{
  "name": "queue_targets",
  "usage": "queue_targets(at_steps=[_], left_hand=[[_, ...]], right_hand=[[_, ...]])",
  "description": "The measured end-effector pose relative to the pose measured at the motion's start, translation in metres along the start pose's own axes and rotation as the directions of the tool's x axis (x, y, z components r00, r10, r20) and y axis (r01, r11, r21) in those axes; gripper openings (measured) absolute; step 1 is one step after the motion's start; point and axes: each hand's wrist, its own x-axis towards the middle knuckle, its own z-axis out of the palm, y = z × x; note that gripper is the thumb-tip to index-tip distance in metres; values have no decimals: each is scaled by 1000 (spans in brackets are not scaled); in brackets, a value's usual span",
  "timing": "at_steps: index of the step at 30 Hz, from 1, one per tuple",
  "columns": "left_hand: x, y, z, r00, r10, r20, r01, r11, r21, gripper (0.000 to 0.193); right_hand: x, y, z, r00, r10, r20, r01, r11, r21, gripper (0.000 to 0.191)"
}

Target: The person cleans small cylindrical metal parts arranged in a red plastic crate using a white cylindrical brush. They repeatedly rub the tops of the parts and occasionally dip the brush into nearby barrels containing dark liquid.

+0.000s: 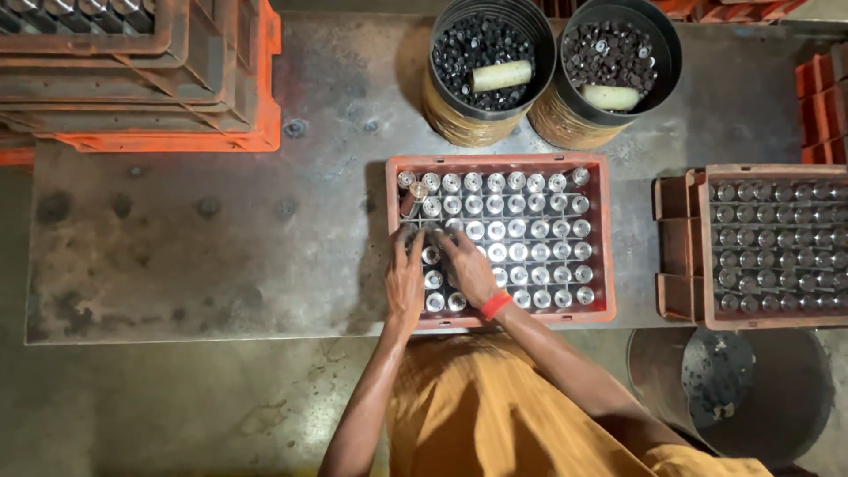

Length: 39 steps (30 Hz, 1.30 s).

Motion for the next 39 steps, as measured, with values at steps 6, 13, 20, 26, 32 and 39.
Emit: queue_targets(at_steps=[6, 13, 20, 26, 32, 39], left_hand=[[-19, 8, -5, 988, -93, -123, 123, 956, 265, 33], [10, 2, 5, 987, -160, -33, 163, 951, 262, 35], [4, -20, -45, 989, -59, -135, 4, 927, -376, 32], [0, 18, -28, 530, -612, 587, 699, -76, -711, 52], [-33, 11, -14, 1000, -21, -20, 23, 995, 92, 48], [-57, 11, -19, 995, -45, -94, 52, 996, 73, 35]], right_hand=[[-12, -1, -3, 998, -46, -31, 47, 998, 38, 24], [8, 8, 25, 988, 44, 150, -24, 990, -138, 26], [3, 36, -29, 994, 102, -40, -68, 861, 504, 28], [-8, 5, -14, 873, 451, 185, -469, 672, 574, 40], [-24, -14, -6, 982, 102, 159, -107, 994, 20, 47], [-41, -6, -14, 995, -78, 56, 72, 991, 109, 29]])
